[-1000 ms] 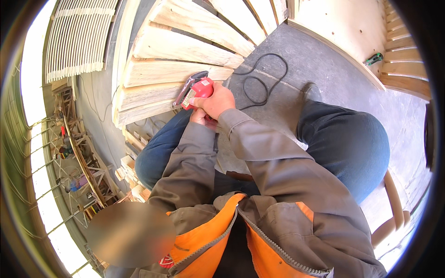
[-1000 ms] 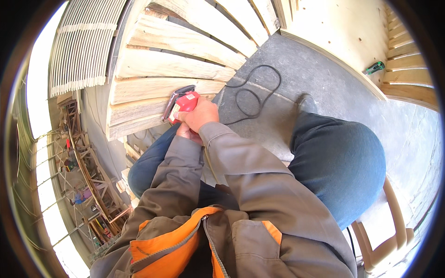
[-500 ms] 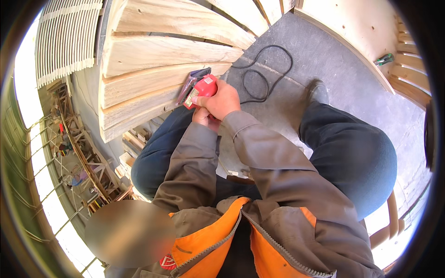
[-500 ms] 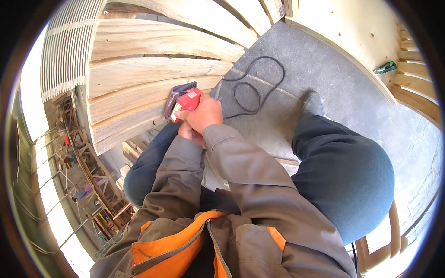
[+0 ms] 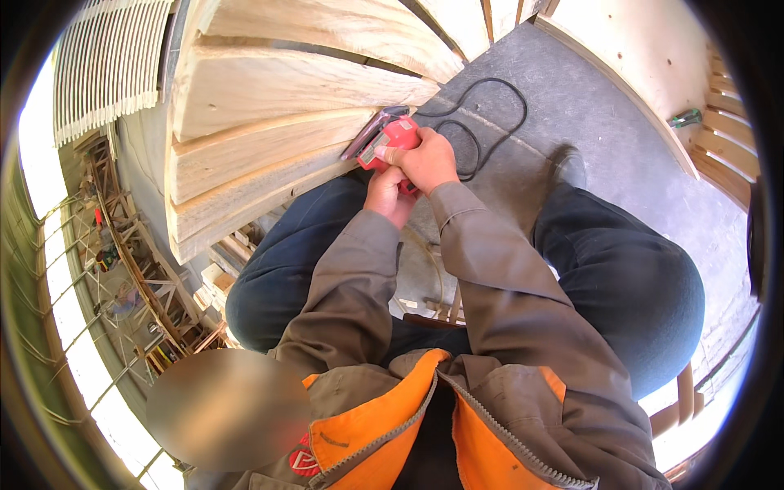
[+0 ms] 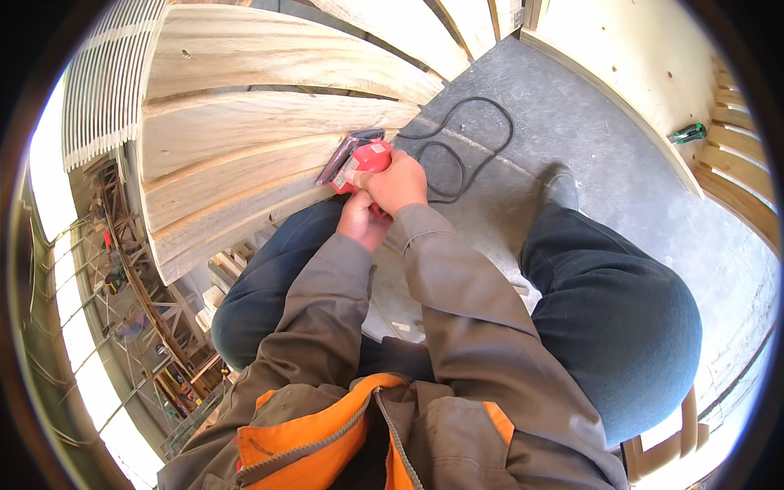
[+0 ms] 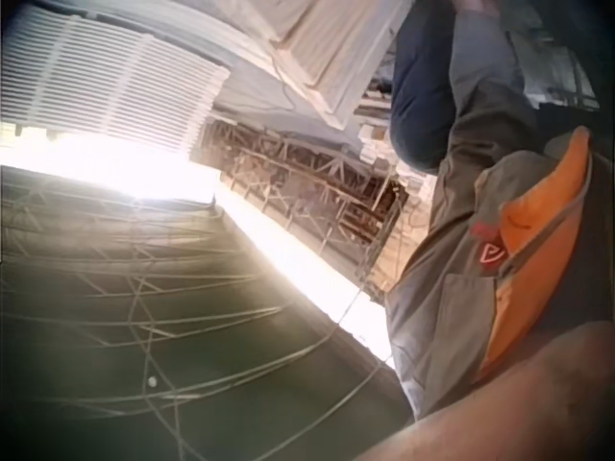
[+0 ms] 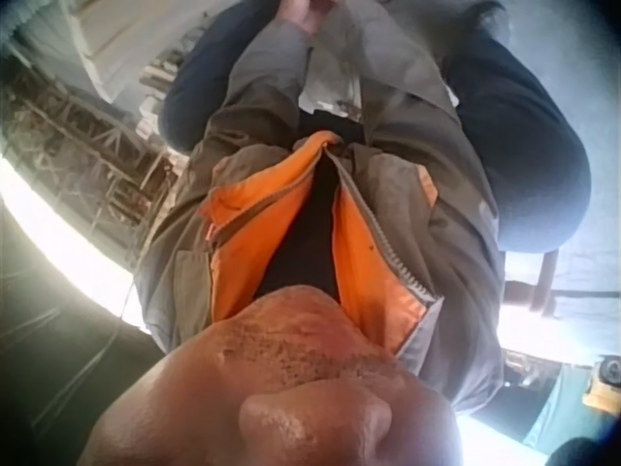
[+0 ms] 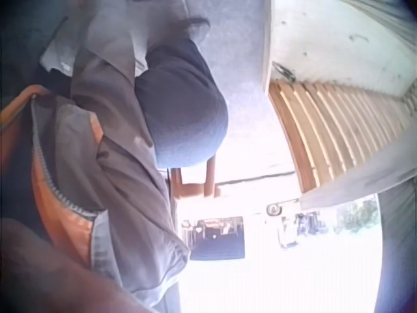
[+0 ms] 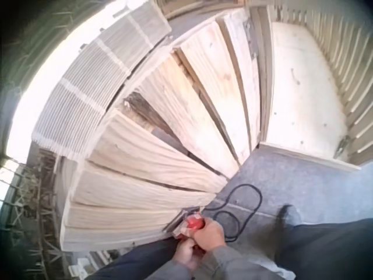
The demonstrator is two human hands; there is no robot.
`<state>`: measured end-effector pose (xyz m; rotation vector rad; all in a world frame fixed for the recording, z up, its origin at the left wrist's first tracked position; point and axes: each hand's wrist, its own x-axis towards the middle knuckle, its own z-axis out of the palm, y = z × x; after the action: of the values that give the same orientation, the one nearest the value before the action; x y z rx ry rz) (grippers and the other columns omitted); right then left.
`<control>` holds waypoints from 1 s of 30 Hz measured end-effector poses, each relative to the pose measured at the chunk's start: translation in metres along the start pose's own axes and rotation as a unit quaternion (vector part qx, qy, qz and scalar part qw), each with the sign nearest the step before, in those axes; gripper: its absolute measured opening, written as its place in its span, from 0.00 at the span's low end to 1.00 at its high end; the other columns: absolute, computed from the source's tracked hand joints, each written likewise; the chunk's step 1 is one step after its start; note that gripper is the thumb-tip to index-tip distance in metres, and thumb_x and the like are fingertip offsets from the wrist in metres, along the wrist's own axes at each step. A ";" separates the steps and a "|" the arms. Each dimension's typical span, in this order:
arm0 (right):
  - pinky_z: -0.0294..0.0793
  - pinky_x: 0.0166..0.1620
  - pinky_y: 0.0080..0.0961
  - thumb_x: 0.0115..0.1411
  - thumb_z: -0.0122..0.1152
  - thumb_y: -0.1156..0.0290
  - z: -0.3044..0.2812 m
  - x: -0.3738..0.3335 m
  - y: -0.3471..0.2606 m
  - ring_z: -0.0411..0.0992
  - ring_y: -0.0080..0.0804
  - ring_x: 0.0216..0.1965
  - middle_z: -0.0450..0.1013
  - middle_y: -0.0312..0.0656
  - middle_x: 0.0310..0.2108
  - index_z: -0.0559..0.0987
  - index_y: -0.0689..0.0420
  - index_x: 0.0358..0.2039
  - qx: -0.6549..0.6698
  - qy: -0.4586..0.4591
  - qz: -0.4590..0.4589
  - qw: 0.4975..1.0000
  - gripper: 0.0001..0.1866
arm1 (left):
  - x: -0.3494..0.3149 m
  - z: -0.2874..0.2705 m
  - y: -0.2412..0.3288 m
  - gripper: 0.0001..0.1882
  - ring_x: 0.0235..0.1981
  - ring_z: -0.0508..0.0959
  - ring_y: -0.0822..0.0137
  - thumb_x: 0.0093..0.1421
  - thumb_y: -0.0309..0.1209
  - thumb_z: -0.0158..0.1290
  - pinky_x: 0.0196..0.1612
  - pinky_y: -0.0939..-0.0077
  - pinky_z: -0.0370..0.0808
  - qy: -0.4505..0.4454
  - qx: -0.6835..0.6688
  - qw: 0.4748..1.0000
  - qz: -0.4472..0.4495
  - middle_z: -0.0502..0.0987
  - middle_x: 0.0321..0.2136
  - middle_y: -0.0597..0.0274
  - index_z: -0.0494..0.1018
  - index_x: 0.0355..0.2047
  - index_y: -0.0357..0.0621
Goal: The person uses a red electric sander to smooth the surface of a curved wooden structure. They then use a green utility knife to trim or clean the edges of the wooden slats.
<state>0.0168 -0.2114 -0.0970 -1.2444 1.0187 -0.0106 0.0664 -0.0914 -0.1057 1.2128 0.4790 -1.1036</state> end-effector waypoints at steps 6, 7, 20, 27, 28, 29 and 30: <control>0.78 0.43 0.34 0.43 0.80 0.52 0.002 -0.012 -0.005 0.81 0.42 0.36 0.80 0.55 0.35 0.80 0.68 0.42 -0.014 -0.005 -0.013 1.000 0.35 | -0.018 0.006 -0.003 0.17 0.44 0.77 0.65 0.58 0.31 0.56 0.52 0.64 0.72 0.025 -0.006 0.999 0.020 0.79 0.42 0.64 0.73 0.48 0.47; 0.78 0.43 0.34 0.43 0.80 0.52 0.004 -0.019 -0.009 0.81 0.42 0.37 0.80 0.55 0.36 0.80 0.68 0.42 -0.015 -0.007 -0.021 1.000 0.35 | -0.022 0.001 -0.002 0.16 0.44 0.77 0.65 0.58 0.31 0.56 0.52 0.64 0.72 0.015 -0.008 1.000 0.024 0.79 0.42 0.64 0.74 0.48 0.47; 0.79 0.43 0.34 0.41 0.81 0.56 -0.001 -0.073 -0.064 0.81 0.44 0.37 0.81 0.53 0.36 0.81 0.65 0.43 0.015 -0.004 -0.042 0.999 0.33 | -0.062 -0.002 0.025 0.20 0.41 0.79 0.66 0.58 0.31 0.58 0.45 0.64 0.78 0.005 -0.035 0.997 0.063 0.78 0.38 0.66 0.73 0.51 0.49; 0.78 0.49 0.36 0.40 0.81 0.55 -0.007 -0.057 -0.055 0.80 0.48 0.44 0.80 0.55 0.41 0.80 0.65 0.43 0.044 -0.036 -0.007 0.998 0.34 | -0.048 0.000 0.019 0.24 0.43 0.78 0.65 0.54 0.27 0.57 0.44 0.66 0.76 0.028 -0.014 0.998 0.061 0.78 0.42 0.67 0.72 0.53 0.50; 0.78 0.48 0.36 0.40 0.81 0.55 -0.005 -0.054 -0.050 0.80 0.48 0.44 0.80 0.55 0.41 0.80 0.65 0.44 0.052 -0.034 -0.002 0.998 0.34 | -0.044 -0.002 0.017 0.25 0.44 0.78 0.65 0.54 0.27 0.56 0.44 0.65 0.76 0.036 -0.011 0.998 0.059 0.78 0.43 0.66 0.72 0.54 0.51; 0.78 0.48 0.36 0.40 0.81 0.56 -0.003 -0.050 -0.047 0.80 0.48 0.44 0.80 0.55 0.41 0.80 0.65 0.44 0.060 -0.033 0.003 0.998 0.34 | -0.041 -0.004 0.017 0.25 0.44 0.78 0.64 0.54 0.26 0.56 0.45 0.64 0.75 0.045 -0.009 0.997 0.056 0.78 0.44 0.66 0.71 0.55 0.51; 0.78 0.46 0.35 0.41 0.81 0.56 -0.001 -0.046 -0.044 0.80 0.45 0.42 0.81 0.54 0.39 0.80 0.65 0.44 0.051 -0.031 -0.005 0.998 0.34 | -0.038 -0.008 0.018 0.26 0.45 0.78 0.64 0.54 0.26 0.56 0.46 0.62 0.75 0.040 -0.009 0.998 0.048 0.78 0.45 0.66 0.71 0.55 0.51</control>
<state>0.0113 -0.2050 -0.0340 -1.1505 0.9479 -0.0307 0.0670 -0.0697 -0.0691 1.2559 0.4853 -0.9694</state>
